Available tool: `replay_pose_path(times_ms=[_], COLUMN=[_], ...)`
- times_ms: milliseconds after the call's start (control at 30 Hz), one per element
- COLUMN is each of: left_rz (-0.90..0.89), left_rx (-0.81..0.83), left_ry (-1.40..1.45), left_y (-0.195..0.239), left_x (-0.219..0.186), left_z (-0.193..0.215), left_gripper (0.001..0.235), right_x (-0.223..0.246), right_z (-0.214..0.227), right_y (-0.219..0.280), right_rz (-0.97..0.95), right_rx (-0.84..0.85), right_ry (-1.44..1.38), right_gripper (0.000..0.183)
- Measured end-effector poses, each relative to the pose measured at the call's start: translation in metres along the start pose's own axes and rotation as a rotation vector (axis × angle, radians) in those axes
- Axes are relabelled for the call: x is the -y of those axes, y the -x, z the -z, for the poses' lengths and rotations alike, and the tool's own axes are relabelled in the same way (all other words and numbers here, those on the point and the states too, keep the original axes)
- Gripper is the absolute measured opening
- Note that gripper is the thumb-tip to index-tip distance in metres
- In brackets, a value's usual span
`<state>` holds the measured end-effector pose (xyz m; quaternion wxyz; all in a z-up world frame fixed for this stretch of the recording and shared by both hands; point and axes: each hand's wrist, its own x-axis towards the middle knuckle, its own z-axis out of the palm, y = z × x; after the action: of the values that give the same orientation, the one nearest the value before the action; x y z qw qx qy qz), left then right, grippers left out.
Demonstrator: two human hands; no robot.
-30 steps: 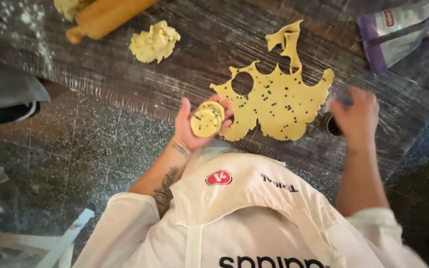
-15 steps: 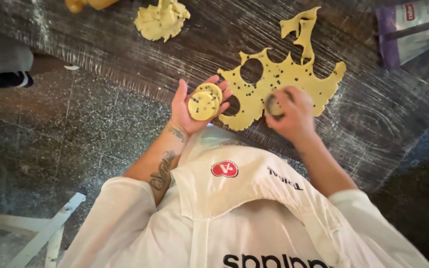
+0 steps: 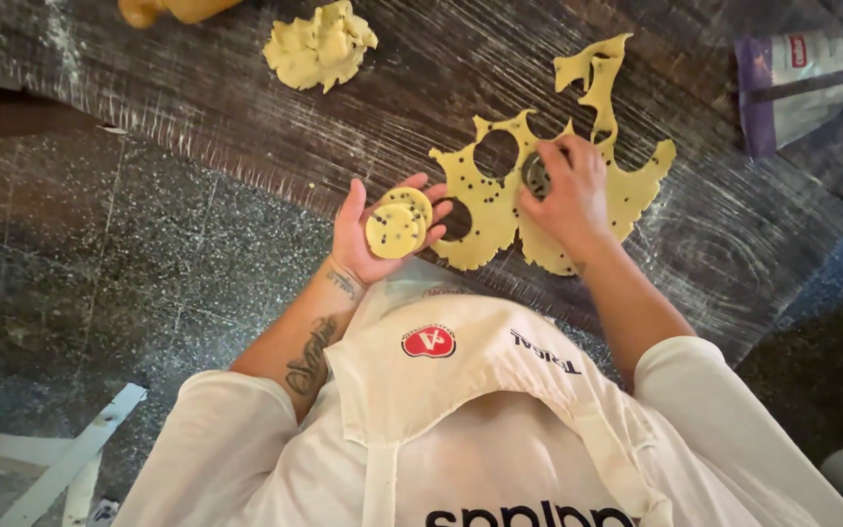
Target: The person uses a circular cutter to cut shapes from a rolled-out sheet of dough containing dark specks. They then place the cut dough circles onto a black baking tray. The person also gathers the leftover dough scraps and rolls them out again with a rolling pin to continue cutting shapes.
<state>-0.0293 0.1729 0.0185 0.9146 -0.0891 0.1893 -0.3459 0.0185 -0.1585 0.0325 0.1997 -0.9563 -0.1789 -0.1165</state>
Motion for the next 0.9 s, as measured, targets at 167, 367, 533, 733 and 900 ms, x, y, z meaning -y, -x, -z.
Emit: replay_pose_path(times_ms=[167,367,533,733,900], left_rz=[0.006,0.077,0.268,0.366,0.349], left_rx=[-0.051,-0.277,-0.056,-0.07,-0.05], left_ry=[0.019,0.0,-0.071,-0.059,-0.097], left_y=[-0.021,-0.059,-0.061,-0.066,-0.074], left_x=[0.005,0.028,0.059,0.088,0.078], left_z=[0.004,-0.005,0.04,0.051,0.036], left_gripper=[0.091,0.081,0.085,0.081,0.088], right_x=[-0.026,-0.002,0.042,0.015,-0.075], right_z=[-0.041,-0.013,0.079,0.131,0.132], right_y=[0.014,-0.004,-0.025,0.02,0.14], right_rz=[0.045,-0.214,-0.888,-0.888,-0.67], right_rx=[-0.04,0.183,0.119,-0.037,-0.096], right_ry=[0.187,-0.003,-0.712,-0.766,0.072], right_gripper=[0.058,0.06,0.051,0.062,0.076])
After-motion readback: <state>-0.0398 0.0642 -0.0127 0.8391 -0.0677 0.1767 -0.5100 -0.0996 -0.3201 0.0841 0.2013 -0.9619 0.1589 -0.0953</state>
